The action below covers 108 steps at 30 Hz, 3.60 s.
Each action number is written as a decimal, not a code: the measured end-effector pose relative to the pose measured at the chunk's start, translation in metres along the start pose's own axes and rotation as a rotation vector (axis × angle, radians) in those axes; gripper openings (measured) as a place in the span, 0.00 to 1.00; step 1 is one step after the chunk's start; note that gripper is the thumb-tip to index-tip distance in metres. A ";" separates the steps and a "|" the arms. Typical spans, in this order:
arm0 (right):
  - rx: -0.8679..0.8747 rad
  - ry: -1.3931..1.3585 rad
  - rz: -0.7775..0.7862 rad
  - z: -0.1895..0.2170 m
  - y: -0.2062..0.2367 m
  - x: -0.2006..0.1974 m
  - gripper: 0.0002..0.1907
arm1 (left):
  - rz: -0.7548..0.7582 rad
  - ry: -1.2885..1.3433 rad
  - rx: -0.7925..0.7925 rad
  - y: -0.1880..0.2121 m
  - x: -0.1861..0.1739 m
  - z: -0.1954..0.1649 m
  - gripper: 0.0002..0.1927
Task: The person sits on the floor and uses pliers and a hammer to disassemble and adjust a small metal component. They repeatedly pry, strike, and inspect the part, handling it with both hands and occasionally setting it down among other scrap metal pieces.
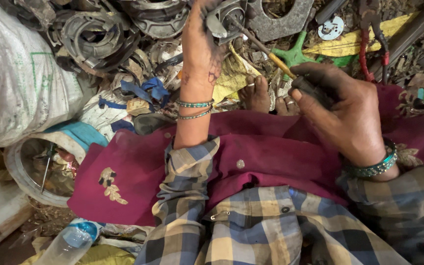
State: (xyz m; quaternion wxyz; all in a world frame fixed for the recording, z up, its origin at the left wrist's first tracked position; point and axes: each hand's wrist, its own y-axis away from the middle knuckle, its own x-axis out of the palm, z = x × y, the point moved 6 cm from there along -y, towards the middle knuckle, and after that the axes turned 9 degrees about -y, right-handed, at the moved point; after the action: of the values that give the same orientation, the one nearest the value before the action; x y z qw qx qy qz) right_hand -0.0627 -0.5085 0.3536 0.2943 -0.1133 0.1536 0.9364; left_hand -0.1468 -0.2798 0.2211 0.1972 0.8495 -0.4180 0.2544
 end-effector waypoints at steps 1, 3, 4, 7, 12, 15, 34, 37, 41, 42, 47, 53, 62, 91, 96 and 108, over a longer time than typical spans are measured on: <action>-0.015 -0.022 0.007 0.001 0.000 0.001 0.17 | 0.028 0.003 0.014 0.000 0.002 -0.001 0.20; -0.047 -0.065 0.023 0.002 0.000 0.002 0.17 | 0.008 0.031 0.009 -0.001 0.000 -0.001 0.21; -0.044 -0.033 0.028 0.001 0.000 0.003 0.18 | -0.040 0.055 -0.009 -0.001 -0.004 0.001 0.21; -0.016 0.028 0.032 0.000 0.000 0.004 0.18 | -0.073 0.087 -0.011 0.000 -0.009 0.002 0.19; 0.021 -0.030 0.004 0.001 0.000 0.004 0.18 | -0.057 0.091 -0.014 0.001 -0.010 0.003 0.21; 0.021 -0.048 0.003 0.002 0.000 0.006 0.17 | -0.095 0.081 -0.053 0.002 -0.013 0.005 0.21; 0.039 -0.071 0.018 0.001 0.002 0.007 0.17 | -0.170 0.006 -0.030 0.005 -0.021 0.011 0.17; -0.004 -0.059 0.018 0.003 0.001 0.007 0.17 | -0.123 0.044 -0.054 0.005 -0.017 0.008 0.19; 0.064 -0.061 0.009 0.001 0.002 0.006 0.17 | -0.038 0.085 -0.070 0.004 -0.010 0.004 0.19; 0.059 -0.059 0.009 0.002 0.002 0.006 0.17 | -0.033 0.084 -0.051 0.004 -0.009 0.002 0.20; 0.063 -0.065 0.012 0.005 0.003 0.007 0.17 | -0.006 0.034 -0.016 0.007 -0.008 -0.001 0.20; 0.099 -0.137 0.020 0.004 0.004 0.008 0.18 | -0.096 -0.050 0.084 0.006 -0.023 0.008 0.15; 0.230 -0.206 0.038 -0.010 0.011 0.008 0.19 | -0.026 -1.368 0.533 0.021 -0.028 -0.002 0.10; -0.542 0.981 -0.168 0.026 0.013 0.005 0.10 | 0.199 -0.826 -0.053 0.012 0.007 0.029 0.37; -0.575 1.081 -0.170 0.016 0.020 0.008 0.08 | 0.227 -0.762 -0.077 0.011 0.010 0.029 0.39; -0.335 0.525 -0.166 0.028 0.013 0.000 0.11 | -0.340 -0.643 0.010 0.010 -0.057 0.034 0.38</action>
State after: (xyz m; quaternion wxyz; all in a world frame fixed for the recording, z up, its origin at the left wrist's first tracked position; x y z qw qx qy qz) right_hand -0.0736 -0.5090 0.3823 0.2970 -0.4102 0.0584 0.8603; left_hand -0.1751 -0.2693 0.1611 0.0910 0.9445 -0.3100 -0.0601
